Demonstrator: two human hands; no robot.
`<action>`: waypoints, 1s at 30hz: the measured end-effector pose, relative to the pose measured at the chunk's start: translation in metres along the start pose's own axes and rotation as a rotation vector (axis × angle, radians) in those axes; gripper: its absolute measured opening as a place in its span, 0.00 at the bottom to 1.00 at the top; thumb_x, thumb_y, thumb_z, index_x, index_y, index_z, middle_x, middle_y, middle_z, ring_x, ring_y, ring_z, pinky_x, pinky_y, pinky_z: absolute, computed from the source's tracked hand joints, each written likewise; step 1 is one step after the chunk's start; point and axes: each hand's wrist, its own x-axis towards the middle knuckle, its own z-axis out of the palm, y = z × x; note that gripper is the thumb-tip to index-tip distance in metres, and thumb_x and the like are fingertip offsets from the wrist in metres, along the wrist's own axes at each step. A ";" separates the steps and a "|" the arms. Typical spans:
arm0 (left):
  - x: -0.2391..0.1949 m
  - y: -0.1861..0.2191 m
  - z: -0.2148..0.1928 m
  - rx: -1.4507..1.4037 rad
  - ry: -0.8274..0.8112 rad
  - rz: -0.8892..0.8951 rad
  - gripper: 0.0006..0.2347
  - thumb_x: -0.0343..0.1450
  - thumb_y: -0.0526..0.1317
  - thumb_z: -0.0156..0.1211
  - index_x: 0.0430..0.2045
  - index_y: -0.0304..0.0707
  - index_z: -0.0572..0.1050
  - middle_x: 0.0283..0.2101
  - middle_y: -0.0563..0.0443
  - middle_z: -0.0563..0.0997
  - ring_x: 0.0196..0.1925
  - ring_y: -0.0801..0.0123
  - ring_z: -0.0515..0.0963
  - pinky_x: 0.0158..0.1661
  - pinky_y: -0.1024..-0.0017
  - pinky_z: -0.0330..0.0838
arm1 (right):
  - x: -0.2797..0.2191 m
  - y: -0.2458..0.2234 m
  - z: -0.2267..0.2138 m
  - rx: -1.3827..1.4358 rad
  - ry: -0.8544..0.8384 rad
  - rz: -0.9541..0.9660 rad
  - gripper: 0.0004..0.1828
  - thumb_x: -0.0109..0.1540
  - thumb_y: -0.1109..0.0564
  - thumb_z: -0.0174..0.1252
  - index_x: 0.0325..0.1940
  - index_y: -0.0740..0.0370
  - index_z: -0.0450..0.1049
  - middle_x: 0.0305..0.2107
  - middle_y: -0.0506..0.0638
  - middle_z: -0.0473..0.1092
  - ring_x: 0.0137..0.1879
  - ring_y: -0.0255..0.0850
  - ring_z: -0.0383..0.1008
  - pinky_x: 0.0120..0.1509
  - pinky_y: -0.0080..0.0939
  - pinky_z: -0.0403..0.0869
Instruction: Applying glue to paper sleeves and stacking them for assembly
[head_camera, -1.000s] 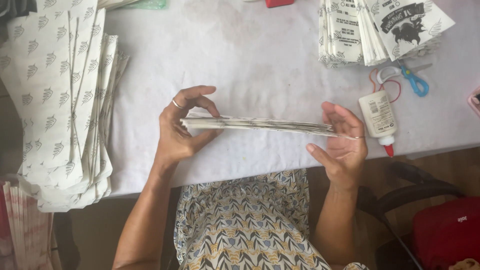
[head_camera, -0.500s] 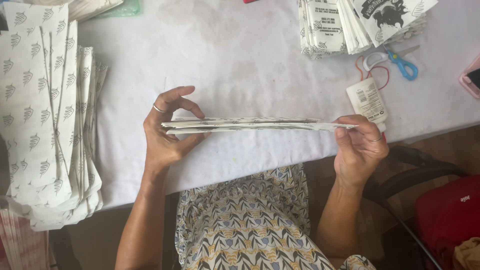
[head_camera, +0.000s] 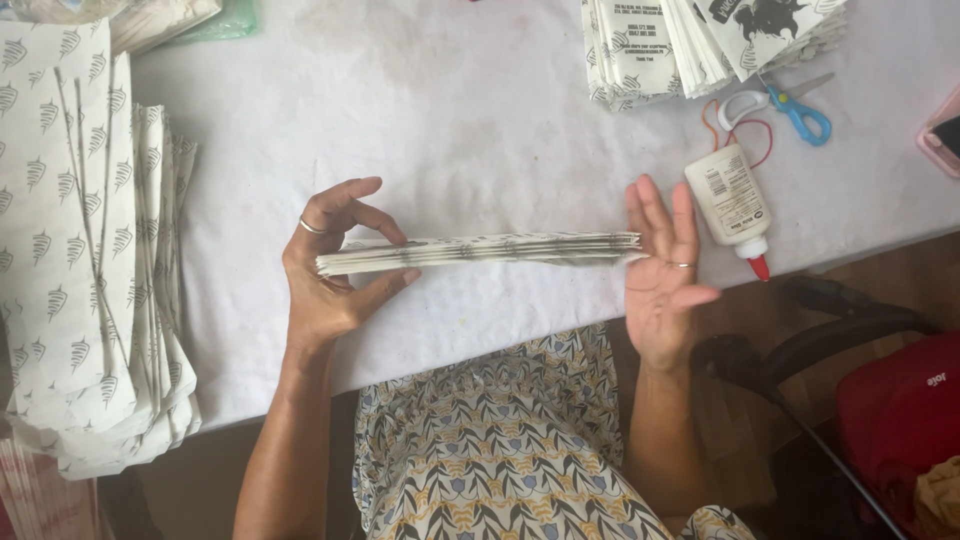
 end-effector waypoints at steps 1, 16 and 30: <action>-0.001 -0.001 -0.001 -0.001 -0.002 0.001 0.33 0.53 0.25 0.78 0.54 0.27 0.70 0.28 0.40 0.81 0.32 0.54 0.83 0.53 0.46 0.74 | 0.000 -0.003 -0.006 0.000 0.002 -0.001 0.51 0.67 0.20 0.31 0.83 0.53 0.38 0.78 0.62 0.44 0.84 0.54 0.41 0.89 0.58 0.39; -0.003 -0.001 0.000 0.026 0.007 0.004 0.31 0.54 0.24 0.76 0.53 0.25 0.70 0.25 0.41 0.81 0.30 0.53 0.83 0.48 0.49 0.77 | 0.004 -0.019 -0.030 -0.683 0.123 -0.125 0.03 0.64 0.71 0.64 0.41 0.74 0.78 0.39 0.66 0.76 0.47 0.55 0.79 0.54 0.50 0.79; -0.004 -0.004 0.000 0.055 -0.011 0.005 0.30 0.55 0.24 0.76 0.52 0.27 0.71 0.27 0.39 0.83 0.31 0.51 0.84 0.48 0.46 0.77 | -0.002 -0.029 -0.003 -0.540 -0.102 0.000 0.33 0.71 0.68 0.41 0.80 0.72 0.41 0.74 0.70 0.49 0.79 0.59 0.46 0.81 0.62 0.52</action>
